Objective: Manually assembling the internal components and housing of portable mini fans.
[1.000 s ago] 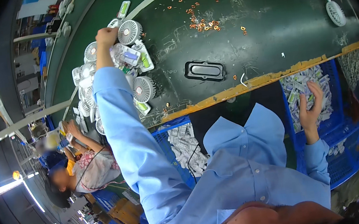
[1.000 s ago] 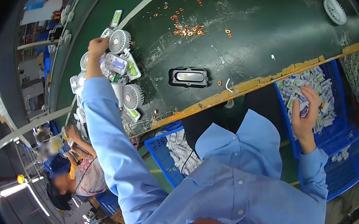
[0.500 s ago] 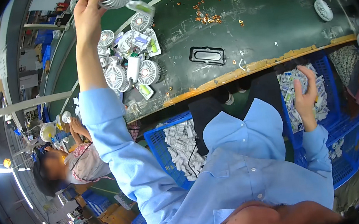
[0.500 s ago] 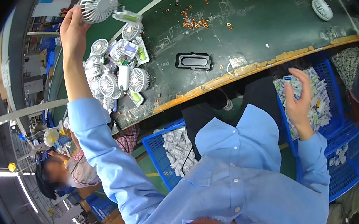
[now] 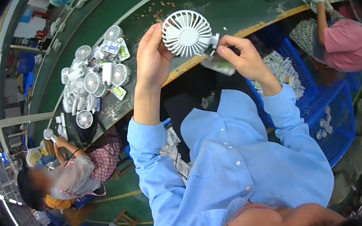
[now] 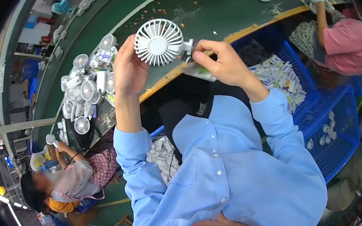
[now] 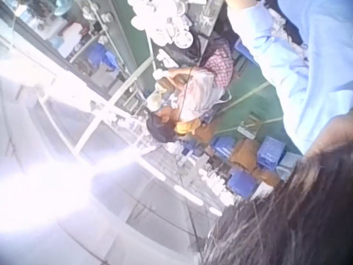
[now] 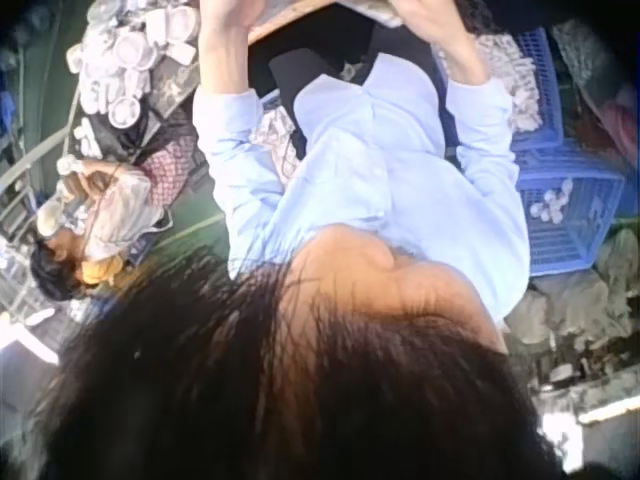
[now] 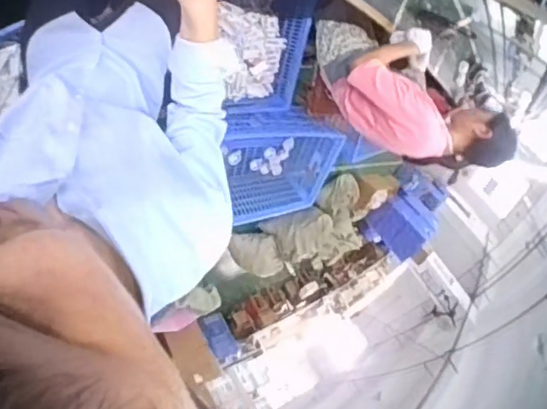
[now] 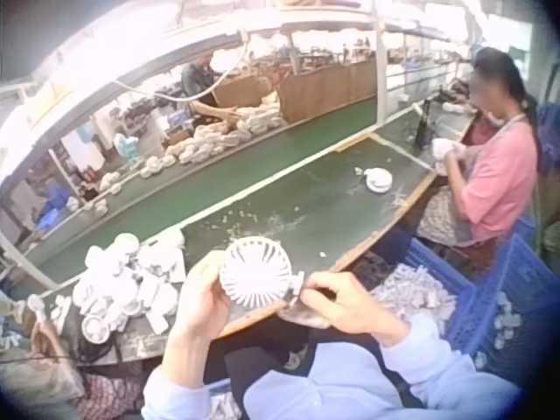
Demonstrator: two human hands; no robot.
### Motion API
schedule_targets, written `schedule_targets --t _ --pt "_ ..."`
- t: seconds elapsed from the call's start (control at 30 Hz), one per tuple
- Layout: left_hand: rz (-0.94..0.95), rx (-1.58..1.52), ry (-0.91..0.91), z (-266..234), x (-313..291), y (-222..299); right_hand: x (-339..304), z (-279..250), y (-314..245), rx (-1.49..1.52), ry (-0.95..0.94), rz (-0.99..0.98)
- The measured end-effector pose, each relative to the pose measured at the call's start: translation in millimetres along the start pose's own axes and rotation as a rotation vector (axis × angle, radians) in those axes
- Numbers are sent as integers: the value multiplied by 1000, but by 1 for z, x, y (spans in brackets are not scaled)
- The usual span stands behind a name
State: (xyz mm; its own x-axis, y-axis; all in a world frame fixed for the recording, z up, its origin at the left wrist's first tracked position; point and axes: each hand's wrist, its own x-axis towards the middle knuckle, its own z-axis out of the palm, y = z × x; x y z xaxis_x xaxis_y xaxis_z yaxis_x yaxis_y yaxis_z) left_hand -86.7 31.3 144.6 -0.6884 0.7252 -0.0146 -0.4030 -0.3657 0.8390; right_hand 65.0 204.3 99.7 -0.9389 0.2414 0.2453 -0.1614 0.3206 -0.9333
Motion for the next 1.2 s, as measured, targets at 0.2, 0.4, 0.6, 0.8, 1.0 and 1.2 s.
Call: schedule_targets --t 0.2,0.4,0.6,0.8,1.0,1.2 --pt "-81 -238 159 -17 -32 -46 -43 36 37 590 -153 245" --pt "-94 -364 252 -26 -60 -69 -59 30 48 527 -78 141" --pt "302 510 606 -32 -70 -119 -54 19 27 736 -132 347" --pt "561 736 -179 8 -74 -117 -50 4 14 795 -306 594" --pt "590 922 -46 26 -76 -120 -48 -7 4 713 -361 651" --pt "583 1011 -202 16 -78 -120 -48 -12 0 651 -399 706"
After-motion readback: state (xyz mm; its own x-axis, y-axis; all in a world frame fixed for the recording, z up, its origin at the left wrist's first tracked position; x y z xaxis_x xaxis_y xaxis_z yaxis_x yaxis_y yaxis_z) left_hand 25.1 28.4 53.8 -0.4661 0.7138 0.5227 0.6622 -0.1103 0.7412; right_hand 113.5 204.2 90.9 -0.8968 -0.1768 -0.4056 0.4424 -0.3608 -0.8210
